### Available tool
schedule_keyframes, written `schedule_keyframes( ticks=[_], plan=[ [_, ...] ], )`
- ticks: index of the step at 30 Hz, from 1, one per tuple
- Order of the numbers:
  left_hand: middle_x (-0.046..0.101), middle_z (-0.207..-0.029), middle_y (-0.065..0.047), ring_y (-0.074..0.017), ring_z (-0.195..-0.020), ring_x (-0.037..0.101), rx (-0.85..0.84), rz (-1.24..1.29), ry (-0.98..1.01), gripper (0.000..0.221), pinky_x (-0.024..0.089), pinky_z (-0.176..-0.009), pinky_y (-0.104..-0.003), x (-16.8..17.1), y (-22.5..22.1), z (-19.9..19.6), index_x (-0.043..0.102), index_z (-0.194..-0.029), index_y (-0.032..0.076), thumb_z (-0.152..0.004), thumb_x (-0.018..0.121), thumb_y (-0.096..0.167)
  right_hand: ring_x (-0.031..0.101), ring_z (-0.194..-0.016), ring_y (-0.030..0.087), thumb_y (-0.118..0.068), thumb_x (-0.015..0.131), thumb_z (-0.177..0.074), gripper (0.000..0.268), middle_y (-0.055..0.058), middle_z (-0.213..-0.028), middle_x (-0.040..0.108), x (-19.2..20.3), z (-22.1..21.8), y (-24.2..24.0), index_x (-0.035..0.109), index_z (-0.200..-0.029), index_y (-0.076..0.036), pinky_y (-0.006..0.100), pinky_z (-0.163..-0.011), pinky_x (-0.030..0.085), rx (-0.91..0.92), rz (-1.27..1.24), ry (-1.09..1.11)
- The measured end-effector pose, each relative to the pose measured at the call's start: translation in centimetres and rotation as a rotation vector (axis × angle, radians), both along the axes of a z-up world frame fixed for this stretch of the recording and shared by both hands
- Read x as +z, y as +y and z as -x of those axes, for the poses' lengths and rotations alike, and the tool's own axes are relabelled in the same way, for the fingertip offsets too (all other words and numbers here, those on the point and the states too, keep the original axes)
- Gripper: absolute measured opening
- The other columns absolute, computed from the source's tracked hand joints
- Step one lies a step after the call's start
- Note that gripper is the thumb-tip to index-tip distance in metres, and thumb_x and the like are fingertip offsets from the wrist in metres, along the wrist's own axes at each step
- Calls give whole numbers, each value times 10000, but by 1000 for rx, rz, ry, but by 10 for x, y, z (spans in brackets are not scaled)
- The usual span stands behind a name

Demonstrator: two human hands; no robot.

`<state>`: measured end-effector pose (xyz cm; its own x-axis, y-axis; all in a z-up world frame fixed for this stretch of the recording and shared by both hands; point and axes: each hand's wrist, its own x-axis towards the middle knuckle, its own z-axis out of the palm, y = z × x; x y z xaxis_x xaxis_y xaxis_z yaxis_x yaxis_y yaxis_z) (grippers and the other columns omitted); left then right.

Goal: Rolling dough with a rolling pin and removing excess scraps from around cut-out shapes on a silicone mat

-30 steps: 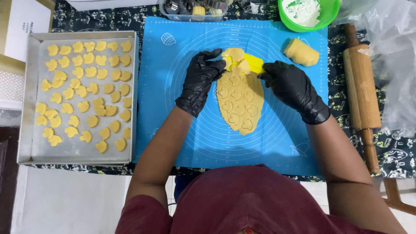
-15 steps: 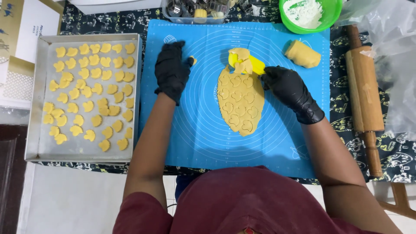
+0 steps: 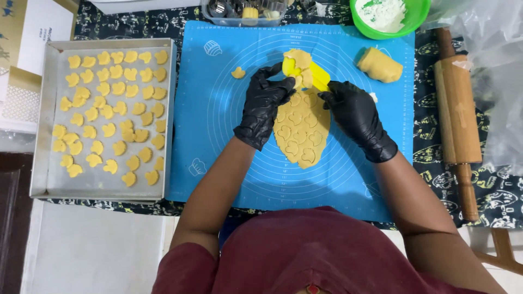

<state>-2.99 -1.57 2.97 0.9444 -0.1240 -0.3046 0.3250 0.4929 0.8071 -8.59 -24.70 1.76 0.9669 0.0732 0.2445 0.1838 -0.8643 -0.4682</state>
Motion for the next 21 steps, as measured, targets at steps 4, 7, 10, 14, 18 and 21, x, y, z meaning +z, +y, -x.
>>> schedule_keyframes(
  ticks=[4, 7, 10, 14, 18, 21],
  plan=[
    [680, -1146, -358, -435, -1040, 677, -178, 340, -63, 478, 586, -843, -386, -25, 21, -11, 583, -1351, -113, -897, 721, -55, 662, -1073, 488, -376, 662, -1076, 415, 247, -1092, 739, -5, -4, -3, 719, -1283, -21, 570, -894, 529, -36, -114, 29],
    [789, -932, -200, -269, -764, 796, -31, -138, -249, 558, 637, -565, -265, -5, 38, -10, 684, -1306, 70, -781, 846, -25, 669, -1114, 433, -431, 665, -1075, 408, 176, -1121, 748, -30, -13, -19, 724, -1306, -100, 534, -926, 533, -79, -101, 68],
    [786, -794, -108, -176, -638, 766, 6, -454, -226, 470, 582, -480, -199, 1, 83, -26, 742, -1228, 127, -785, 889, 72, 675, -1072, 445, -411, 642, -1085, 399, 181, -1131, 745, -43, -18, -34, 717, -1335, -108, 545, -909, 539, -136, -8, 53],
    [772, -746, 55, -92, -684, 761, -44, -1114, -248, 476, 556, -537, -149, -46, 128, -58, 777, -1142, 337, -711, 976, 382, 708, -971, 456, -415, 655, -1057, 392, 172, -1079, 748, -43, -23, -45, 726, -1318, -132, 573, -815, 569, -178, 147, 7],
    [766, -728, -136, -188, -561, 711, 46, -432, 207, 207, 491, -496, -160, 1, 129, -45, 812, -977, 76, -783, 819, 148, 710, -961, 456, -399, 666, -1053, 385, 175, -1051, 748, -47, -27, -62, 745, -1297, -113, 569, -801, 577, -178, 168, -32],
    [787, -1014, 26, -149, -931, 759, 40, -1159, -274, 330, 605, -728, -251, -65, 143, -57, 717, -1185, 339, -884, 848, 369, 727, -909, 428, -393, 668, -1056, 342, 121, -1012, 768, -40, -25, -68, 772, -1280, -156, 519, -787, 593, -216, 258, -85]
  ],
)
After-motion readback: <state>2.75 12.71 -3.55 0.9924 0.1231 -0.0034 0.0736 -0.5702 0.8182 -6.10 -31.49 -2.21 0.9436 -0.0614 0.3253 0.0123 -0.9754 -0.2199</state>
